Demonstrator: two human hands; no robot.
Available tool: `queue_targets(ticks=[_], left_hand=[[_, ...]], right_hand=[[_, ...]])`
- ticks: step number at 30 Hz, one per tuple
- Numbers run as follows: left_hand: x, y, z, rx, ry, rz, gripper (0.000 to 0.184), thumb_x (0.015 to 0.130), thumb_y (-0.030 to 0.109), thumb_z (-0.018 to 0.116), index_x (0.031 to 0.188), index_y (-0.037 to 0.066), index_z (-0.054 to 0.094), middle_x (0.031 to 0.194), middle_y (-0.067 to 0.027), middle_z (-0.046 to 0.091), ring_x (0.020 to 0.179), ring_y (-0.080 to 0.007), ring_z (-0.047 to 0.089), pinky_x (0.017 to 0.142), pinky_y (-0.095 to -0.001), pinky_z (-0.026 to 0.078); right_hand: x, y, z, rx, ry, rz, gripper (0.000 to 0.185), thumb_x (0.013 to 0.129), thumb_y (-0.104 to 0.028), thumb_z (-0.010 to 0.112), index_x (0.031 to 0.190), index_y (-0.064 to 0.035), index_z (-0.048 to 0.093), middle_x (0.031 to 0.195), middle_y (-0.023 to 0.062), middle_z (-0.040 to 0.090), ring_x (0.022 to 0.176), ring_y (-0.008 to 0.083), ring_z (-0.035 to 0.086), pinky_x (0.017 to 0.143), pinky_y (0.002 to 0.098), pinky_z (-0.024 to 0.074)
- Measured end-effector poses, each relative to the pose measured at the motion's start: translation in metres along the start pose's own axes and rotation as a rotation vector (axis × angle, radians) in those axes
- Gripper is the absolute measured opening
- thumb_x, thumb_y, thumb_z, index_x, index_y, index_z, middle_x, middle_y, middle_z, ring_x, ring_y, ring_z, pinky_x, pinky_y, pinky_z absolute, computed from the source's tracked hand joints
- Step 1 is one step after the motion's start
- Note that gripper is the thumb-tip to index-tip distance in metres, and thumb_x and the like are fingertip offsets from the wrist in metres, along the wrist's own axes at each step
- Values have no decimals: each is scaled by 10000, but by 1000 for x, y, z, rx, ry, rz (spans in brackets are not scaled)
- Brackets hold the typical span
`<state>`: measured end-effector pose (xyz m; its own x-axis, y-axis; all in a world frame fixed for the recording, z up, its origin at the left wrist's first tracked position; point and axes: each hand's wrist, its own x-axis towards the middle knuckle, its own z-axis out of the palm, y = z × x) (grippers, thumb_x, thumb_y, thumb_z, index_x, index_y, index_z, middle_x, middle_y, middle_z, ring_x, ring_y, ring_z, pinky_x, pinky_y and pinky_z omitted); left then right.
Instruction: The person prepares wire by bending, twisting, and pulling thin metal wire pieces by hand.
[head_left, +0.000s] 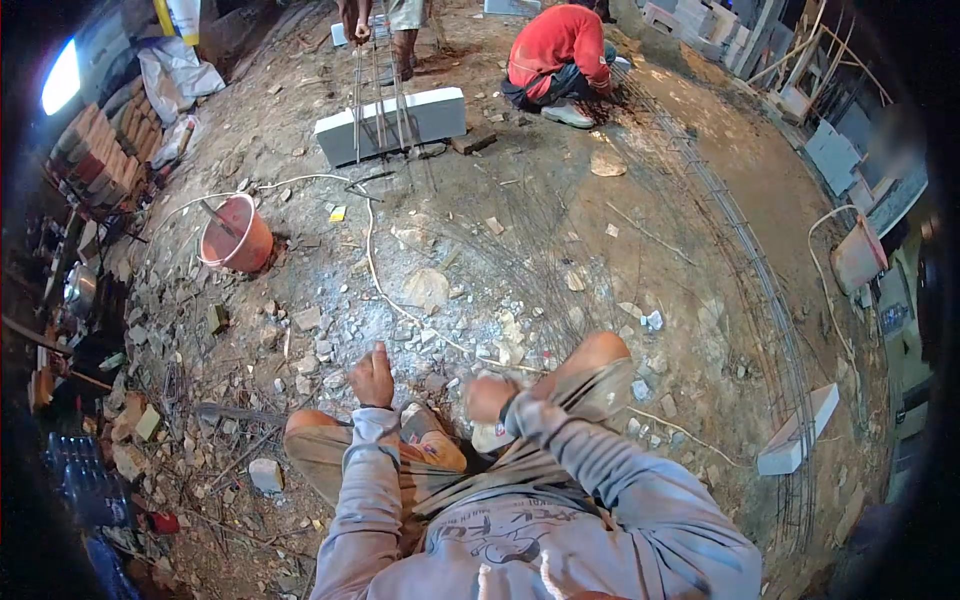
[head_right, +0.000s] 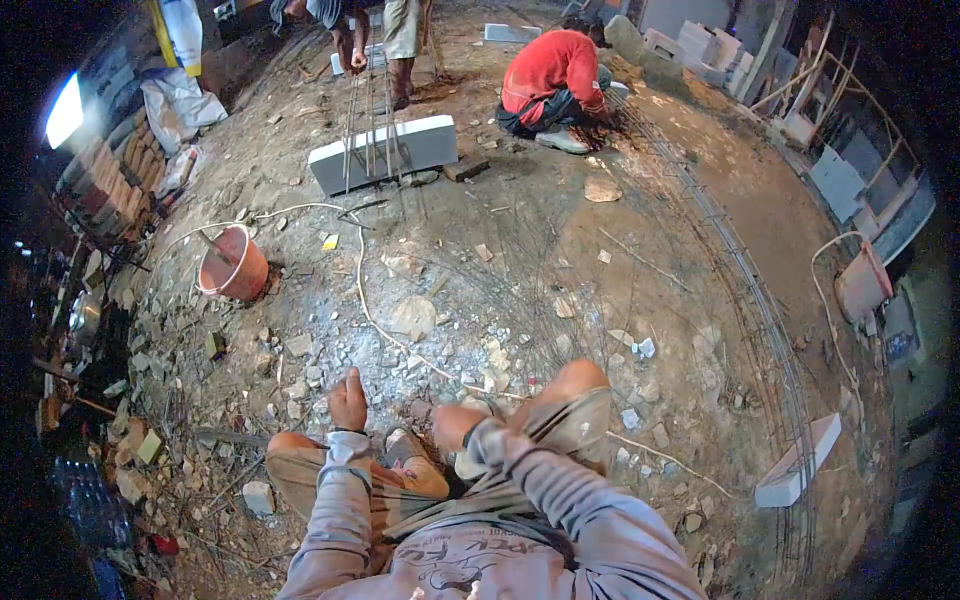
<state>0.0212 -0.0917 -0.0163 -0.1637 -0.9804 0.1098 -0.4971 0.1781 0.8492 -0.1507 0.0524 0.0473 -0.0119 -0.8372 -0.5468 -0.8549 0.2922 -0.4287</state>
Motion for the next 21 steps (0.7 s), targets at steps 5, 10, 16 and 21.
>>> queue_targets(ticks=[5,10,16,21], left_hand=[[-12,10,-1,34,35,179,479,910,341,405,623,-5,569,595,-242,536,553,-412,514,516,-486,352],[-10,9,-4,184,111,309,314,912,264,418,759,54,595,612,-179,554,543,-370,545,485,-459,412],[-18,19,-2,227,5,147,407,889,338,441,647,32,558,563,-194,515,524,-392,508,494,-477,373],[-7,25,-10,153,146,166,363,852,291,515,620,15,558,530,-193,504,486,-354,516,453,-444,358]], right_hand=[[-42,-24,-50,364,141,-687,237,822,-237,531,941,-36,573,740,109,585,612,254,565,593,368,474],[-4,58,11,-277,191,-205,77,834,-101,488,805,-98,560,691,73,567,547,217,537,514,349,460],[-92,-10,-57,907,-184,-154,142,827,-148,537,776,-17,560,629,25,525,475,113,504,412,248,421],[-42,75,16,302,235,-198,173,856,-170,506,845,-7,563,660,47,530,518,130,511,469,260,426]])
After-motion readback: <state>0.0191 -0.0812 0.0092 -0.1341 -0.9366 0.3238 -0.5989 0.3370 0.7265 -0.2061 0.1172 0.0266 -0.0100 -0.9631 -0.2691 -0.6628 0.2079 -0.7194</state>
